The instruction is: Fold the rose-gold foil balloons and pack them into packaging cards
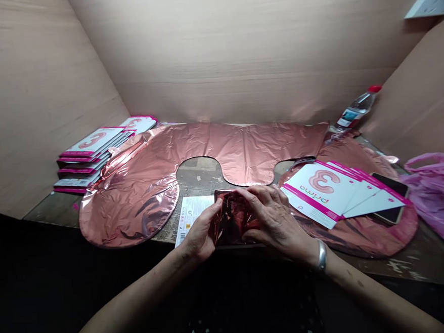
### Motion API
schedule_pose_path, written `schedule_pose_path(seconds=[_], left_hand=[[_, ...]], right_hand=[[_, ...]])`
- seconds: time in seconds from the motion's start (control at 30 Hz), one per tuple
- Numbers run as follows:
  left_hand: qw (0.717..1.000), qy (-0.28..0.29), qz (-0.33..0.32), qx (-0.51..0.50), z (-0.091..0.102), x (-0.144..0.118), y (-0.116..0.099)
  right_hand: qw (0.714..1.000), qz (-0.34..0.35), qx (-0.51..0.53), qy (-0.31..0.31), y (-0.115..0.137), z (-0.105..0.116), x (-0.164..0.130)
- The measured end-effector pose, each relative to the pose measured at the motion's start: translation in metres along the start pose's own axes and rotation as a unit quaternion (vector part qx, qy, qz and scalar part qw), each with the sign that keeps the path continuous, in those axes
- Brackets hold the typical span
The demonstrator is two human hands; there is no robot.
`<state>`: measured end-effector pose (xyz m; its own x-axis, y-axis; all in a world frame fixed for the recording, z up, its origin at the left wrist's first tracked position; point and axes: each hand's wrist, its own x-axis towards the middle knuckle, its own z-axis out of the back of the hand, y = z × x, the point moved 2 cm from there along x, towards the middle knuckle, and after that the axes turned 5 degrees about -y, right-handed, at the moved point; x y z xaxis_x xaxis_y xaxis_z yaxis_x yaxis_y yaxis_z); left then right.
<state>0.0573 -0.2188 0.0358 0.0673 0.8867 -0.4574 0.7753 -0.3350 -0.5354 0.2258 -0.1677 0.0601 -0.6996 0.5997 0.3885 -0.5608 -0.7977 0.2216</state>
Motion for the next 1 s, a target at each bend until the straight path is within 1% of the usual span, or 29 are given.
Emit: schedule_pose_path(seconds=[0.07, 0.2, 0.3, 0.37, 0.5, 0.63, 0.73, 0.8, 0.9, 0.93, 1.0], left_hand=[[0.999, 0.012, -0.030, 0.035, 0.000, 0.000, 0.001], [0.992, 0.047, -0.059, 0.097, 0.000, -0.001, 0.002], [0.990, 0.053, -0.088, 0.095, 0.001, 0.000, 0.001], [0.991, 0.035, -0.092, 0.086, 0.003, 0.001, 0.000], [0.994, -0.019, -0.081, 0.074, 0.009, 0.006, -0.004], [0.995, -0.050, -0.063, 0.067, 0.013, 0.011, -0.009], [0.994, -0.075, -0.054, 0.053, 0.014, 0.014, -0.013], [0.994, -0.089, -0.042, 0.040, 0.015, 0.015, -0.015], [0.994, -0.105, -0.027, 0.018, 0.015, 0.016, -0.018], [0.994, -0.109, -0.024, 0.012, 0.014, 0.016, -0.020], [0.994, -0.112, -0.016, 0.005, 0.012, 0.017, -0.023]], right_hand=[[1.000, -0.007, -0.004, -0.007, 0.002, 0.001, -0.001], [0.999, -0.023, 0.001, -0.030, 0.005, 0.009, 0.000], [0.996, -0.012, -0.007, -0.084, 0.008, 0.017, -0.004], [0.993, 0.020, -0.008, -0.119, 0.010, 0.023, -0.010], [0.983, 0.101, 0.051, -0.144, 0.013, 0.027, -0.027], [0.971, 0.160, 0.108, -0.142, 0.008, 0.026, -0.045], [0.962, 0.203, 0.120, -0.138, 0.002, 0.022, -0.055], [0.958, 0.212, 0.121, -0.154, -0.002, 0.018, -0.060], [0.956, 0.187, 0.130, -0.185, -0.008, 0.012, -0.061], [0.957, 0.187, 0.130, -0.181, -0.009, 0.009, -0.061], [0.960, 0.206, 0.116, -0.152, -0.011, 0.006, -0.057]])
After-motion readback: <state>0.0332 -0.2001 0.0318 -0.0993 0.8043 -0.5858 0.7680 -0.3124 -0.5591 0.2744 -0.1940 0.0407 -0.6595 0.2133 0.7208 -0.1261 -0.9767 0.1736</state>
